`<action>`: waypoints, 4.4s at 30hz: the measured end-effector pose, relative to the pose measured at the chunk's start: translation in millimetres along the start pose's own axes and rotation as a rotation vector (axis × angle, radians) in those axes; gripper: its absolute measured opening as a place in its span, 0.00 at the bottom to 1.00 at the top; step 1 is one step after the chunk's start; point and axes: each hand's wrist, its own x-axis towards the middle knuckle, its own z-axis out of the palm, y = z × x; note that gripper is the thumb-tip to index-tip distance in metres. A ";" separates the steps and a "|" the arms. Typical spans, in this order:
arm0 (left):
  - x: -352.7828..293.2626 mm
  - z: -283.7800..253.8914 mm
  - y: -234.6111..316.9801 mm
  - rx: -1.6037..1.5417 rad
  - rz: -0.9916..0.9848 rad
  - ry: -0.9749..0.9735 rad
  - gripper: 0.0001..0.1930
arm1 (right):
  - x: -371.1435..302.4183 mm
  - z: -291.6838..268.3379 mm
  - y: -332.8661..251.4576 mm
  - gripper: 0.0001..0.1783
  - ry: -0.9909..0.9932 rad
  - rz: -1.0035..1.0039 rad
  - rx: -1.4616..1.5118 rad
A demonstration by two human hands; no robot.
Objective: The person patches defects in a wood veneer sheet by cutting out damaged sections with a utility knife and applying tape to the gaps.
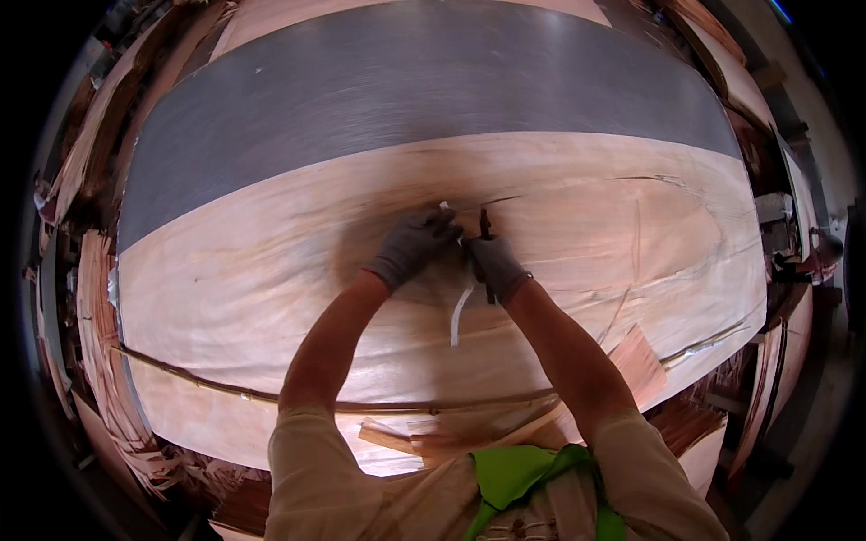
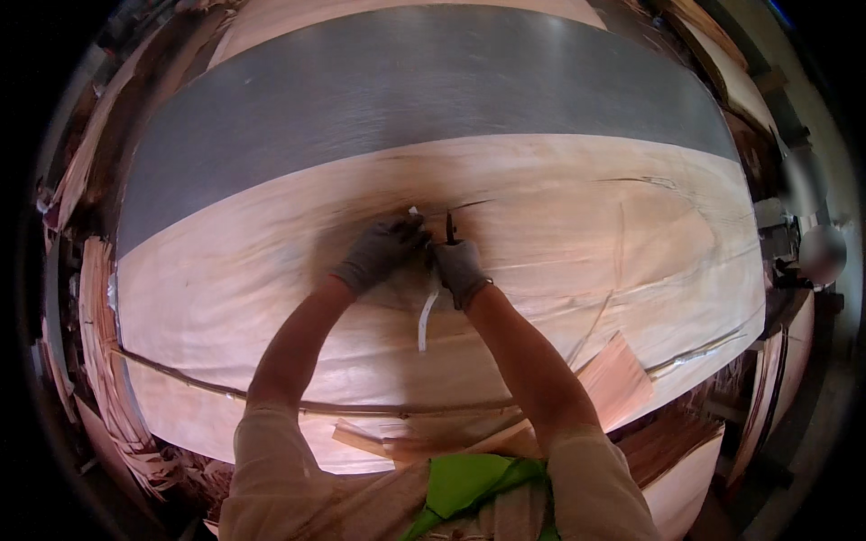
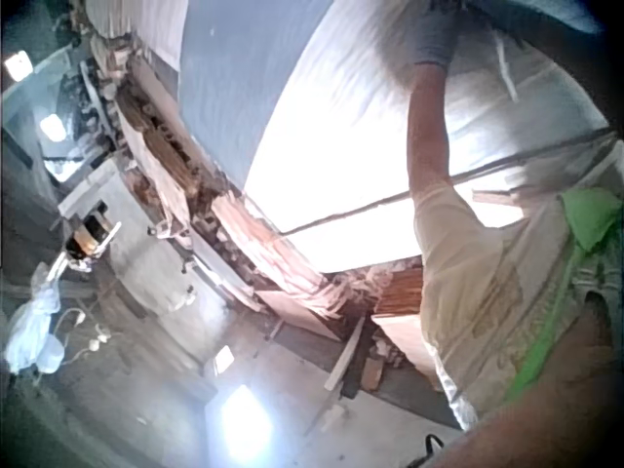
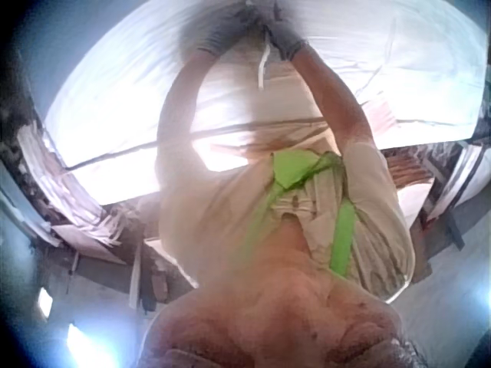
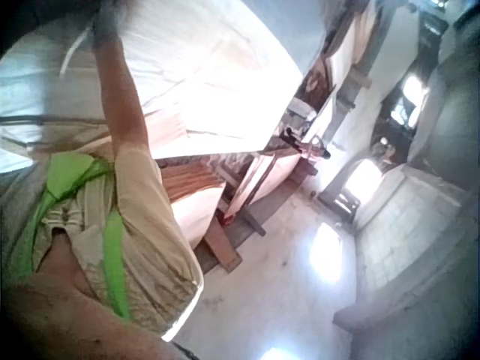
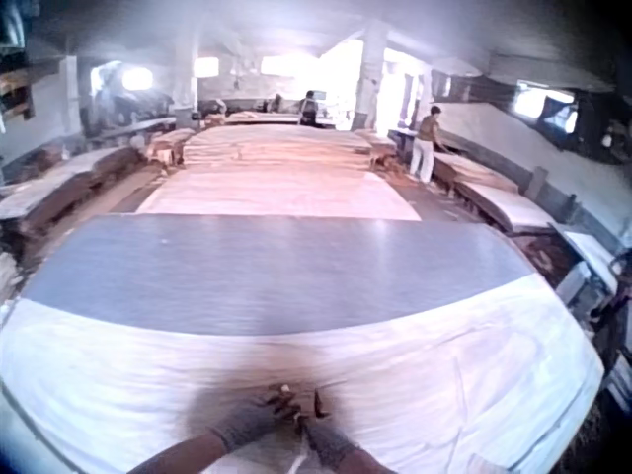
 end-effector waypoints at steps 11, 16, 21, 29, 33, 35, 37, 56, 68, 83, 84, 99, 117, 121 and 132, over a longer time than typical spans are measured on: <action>0.7 7.9 -4.9 0.660 0.180 -0.151 0.25 | -52.6 42.8 80.2 0.11 -0.247 0.054 0.382; -2.4 6.9 4.8 0.846 0.157 -0.115 0.25 | -94.2 -74.7 74.2 0.09 -0.239 -0.078 0.243; 20.8 85.9 115.0 0.431 0.122 -0.148 0.27 | -74.0 -206.4 98.9 0.07 0.180 -0.101 0.161; 35.8 168.8 180.7 0.369 0.288 -0.105 0.23 | -67.9 -222.7 110.9 0.09 0.222 -0.058 0.155; 38.9 167.8 194.0 0.415 0.264 -0.138 0.22 | -92.8 -236.7 129.9 0.11 0.094 0.012 0.246; 42.1 166.4 199.9 0.432 0.258 -0.189 0.22 | -105.7 -210.3 146.5 0.09 0.076 0.033 0.197; 40.0 170.9 198.8 0.480 0.227 -0.173 0.22 | -124.6 -197.2 146.7 0.08 -0.008 0.125 0.122; 216.2 352.2 377.3 0.568 0.145 -0.101 0.24 | 39.8 -543.5 159.2 0.12 0.232 -0.403 -0.011; 216.2 349.8 368.7 0.381 0.100 -0.081 0.20 | -85.4 -497.7 150.4 0.11 -0.003 0.066 0.287; 297.8 233.1 203.5 0.348 -0.255 0.147 0.24 | 159.6 -443.8 -35.9 0.10 0.046 -0.659 -0.293; 305.1 236.0 201.4 0.377 -0.210 0.088 0.24 | 167.5 -432.6 -35.6 0.10 0.113 -1.070 -0.445; 329.5 283.8 157.9 0.332 -0.157 0.123 0.16 | 119.0 -430.5 -8.4 0.09 0.017 -0.401 0.058; 408.0 333.8 226.0 0.437 0.022 0.081 0.23 | 134.8 -556.2 -16.9 0.21 0.566 -0.559 -0.720; 402.1 338.6 200.6 0.341 0.063 0.180 0.23 | 63.4 -576.1 3.4 0.12 0.267 -0.389 0.048; 362.0 276.7 400.0 -1.245 -0.539 -0.209 0.16 | -28.5 -589.2 13.4 0.09 -0.124 -0.653 0.640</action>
